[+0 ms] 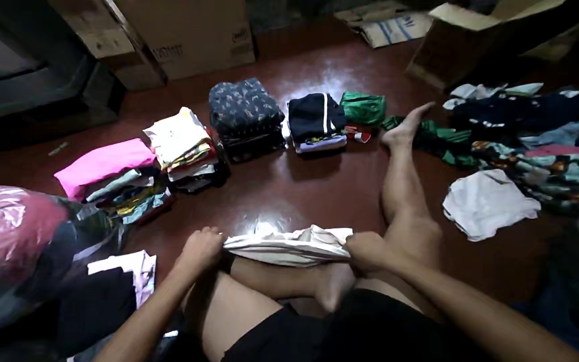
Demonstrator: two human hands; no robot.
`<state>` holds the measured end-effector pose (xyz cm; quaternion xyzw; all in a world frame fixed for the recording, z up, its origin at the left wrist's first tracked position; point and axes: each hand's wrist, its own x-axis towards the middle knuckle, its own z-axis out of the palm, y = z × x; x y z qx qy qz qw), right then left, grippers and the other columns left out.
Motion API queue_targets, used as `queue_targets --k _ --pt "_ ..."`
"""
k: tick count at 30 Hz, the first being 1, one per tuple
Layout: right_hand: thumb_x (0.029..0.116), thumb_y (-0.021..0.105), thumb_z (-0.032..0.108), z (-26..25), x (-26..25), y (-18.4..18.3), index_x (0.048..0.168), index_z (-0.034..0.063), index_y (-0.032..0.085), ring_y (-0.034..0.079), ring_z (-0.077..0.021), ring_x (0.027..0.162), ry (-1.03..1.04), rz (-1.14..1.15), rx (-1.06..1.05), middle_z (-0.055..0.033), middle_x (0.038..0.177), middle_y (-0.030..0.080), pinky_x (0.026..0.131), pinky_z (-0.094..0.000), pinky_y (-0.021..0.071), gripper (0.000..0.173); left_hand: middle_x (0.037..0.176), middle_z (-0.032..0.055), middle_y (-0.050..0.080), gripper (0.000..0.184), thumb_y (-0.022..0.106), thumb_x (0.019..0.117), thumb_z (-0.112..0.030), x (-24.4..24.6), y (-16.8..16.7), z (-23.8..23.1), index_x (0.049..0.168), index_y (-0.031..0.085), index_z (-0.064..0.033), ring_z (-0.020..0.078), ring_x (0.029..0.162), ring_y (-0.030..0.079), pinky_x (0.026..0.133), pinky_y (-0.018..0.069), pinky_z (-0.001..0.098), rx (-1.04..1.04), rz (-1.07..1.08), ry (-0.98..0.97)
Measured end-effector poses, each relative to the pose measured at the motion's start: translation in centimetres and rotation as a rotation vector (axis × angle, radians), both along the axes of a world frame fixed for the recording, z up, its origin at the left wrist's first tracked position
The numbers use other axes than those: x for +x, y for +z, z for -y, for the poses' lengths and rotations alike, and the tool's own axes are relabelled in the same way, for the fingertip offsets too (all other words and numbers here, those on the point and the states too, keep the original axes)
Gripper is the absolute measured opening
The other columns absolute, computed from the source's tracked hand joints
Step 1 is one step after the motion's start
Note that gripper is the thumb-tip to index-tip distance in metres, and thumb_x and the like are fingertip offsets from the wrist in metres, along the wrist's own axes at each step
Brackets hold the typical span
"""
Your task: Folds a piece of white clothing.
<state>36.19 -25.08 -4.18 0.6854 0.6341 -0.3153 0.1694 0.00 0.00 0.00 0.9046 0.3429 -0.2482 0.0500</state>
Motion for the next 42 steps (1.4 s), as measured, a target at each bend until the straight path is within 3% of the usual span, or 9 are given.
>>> queue_targets --k 7,11,15,19,23,26,32,40,42 --pt "0.0911 0.076 0.014 4.0 -12.1 10.5 0.106 -0.0022 0.071 0.069 -0.0379 0.096 0.292 -0.682 -0.016 -0.0209 0.101 0.071 0.087 -0.0594 0.0535 0.023 0.106 0.0231 0.072 0.033 0.065 0.0968 -0.024 0.9 10.7 -1.3 0.128 0.067 -0.0137 0.0461 0.1 0.069 0.083 0.0505 0.0708 0.097 0.43 0.408" --pt "0.0859 0.082 0.035 -1.1 -9.1 14.6 0.114 0.0127 0.074 0.069 -0.0164 0.1 0.354 -0.869 0.663 -0.0042 0.107 0.073 0.089 -0.0425 0.0592 0.036 0.135 -0.0037 0.065 0.052 0.058 0.0958 -0.027 2.3 16.0 -0.1 0.148 0.054 -0.0207 0.0076 0.115 0.065 0.099 0.0562 0.033 -0.361 1.074 -0.053" --pt "0.074 0.086 0.054 -10.1 -5.8 22.3 0.155 0.0036 0.04 0.047 -0.0282 0.141 0.123 -0.61 1.172 -0.0157 0.152 0.049 0.116 -0.0513 0.0407 0.106 0.129 -0.002 0.067 0.057 0.067 0.0945 -0.04 5.5 20.4 2.2 0.141 0.058 -0.0094 0.0067 0.113 0.064 0.098 0.0558 0.0249 -0.677 1.266 -0.391" --pt "0.0869 0.077 0.011 -12.3 -4.7 26.4 0.106 0.0043 0.071 0.068 -0.005 0.071 0.12 -1.028 0.914 -0.0006 0.085 0.073 0.064 -0.0254 0.0597 0.021 0.132 -0.0001 0.065 0.08 0.072 0.0908 -0.044 7.8 20.8 2.3 0.156 0.036 -0.0163 0.0102 0.111 0.066 0.093 0.0573 0.027 -0.652 1.528 -0.25" --pt "0.0967 0.059 0.004 -10.1 -3.5 27.9 0.104 0.0059 0.069 0.069 -0.005 0.07 -0.306 -1.453 0.896 -0.0001 0.083 0.074 0.065 -0.0237 0.0614 0.013 0.129 -0.0036 0.066 0.054 0.058 0.0989 -0.048 7.9 13.5 3.7 0.148 0.05 -0.0273 0.0106 0.107 0.066 0.087 0.0583 0.0311 -0.934 1.749 0.201" --pt "0.1059 0.05 0.013 -9.1 -3.3 28.6 0.11 0.0105 0.065 0.071 -0.0052 0.075 -0.648 -1.57 0.929 0.0006 0.085 0.074 0.068 -0.0237 0.0625 0.016 0.127 0.0074 0.066 0.088 0.078 0.0835 -0.054 9.5 8.5 7.8 0.147 0.045 -0.0032 0.0143 0.11 0.067 0.093 0.0583 0.0333 -0.745 1.516 0.261" --pt "0.1097 0.045 0.02 -7.9 -1.0 28.8 0.11 0.0126 0.068 0.067 -0.0009 0.072 -0.594 -1.415 1.127 0.0059 0.082 0.07 0.067 -0.0198 0.0596 0.024 0.114 0.0061 0.073 0.03 0.072 0.0843 -0.013 12.2 0.5 6.3 0.114 0.075 -0.0104 0.0203 0.107 0.069 0.097 0.0559 0.0478 -0.206 1.041 0.244" --pt "0.1061 0.053 0.022 -3.3 7.3 26.1 0.104 0.0141 0.071 0.067 -0.003 0.069 -0.793 -0.992 1.173 0.0053 0.08 0.071 0.065 -0.0239 0.0603 0.02 0.13 0.009 0.065 0.043 0.046 0.1035 -0.023 2.8 11.6 1.3 0.143 0.061 -0.0174 0.0226 0.118 0.064 0.103 0.0514 0.0511 -0.165 0.829 -0.014" --pt "0.1061 0.053 0.022 -3.1 7.9 25.9 0.105 0.0142 0.071 0.068 -0.0032 0.069 -0.832 -0.985 1.128 0.0051 0.081 0.072 0.065 -0.0243 0.0607 0.02 0.121 0.0047 0.068 0.038 0.043 0.1079 -0.034 1.8 13.5 0.2 0.131 0.068 -0.0162 0.0178 0.112 0.065 0.1 0.0529 0.0469 -0.179 0.843 -0.11"
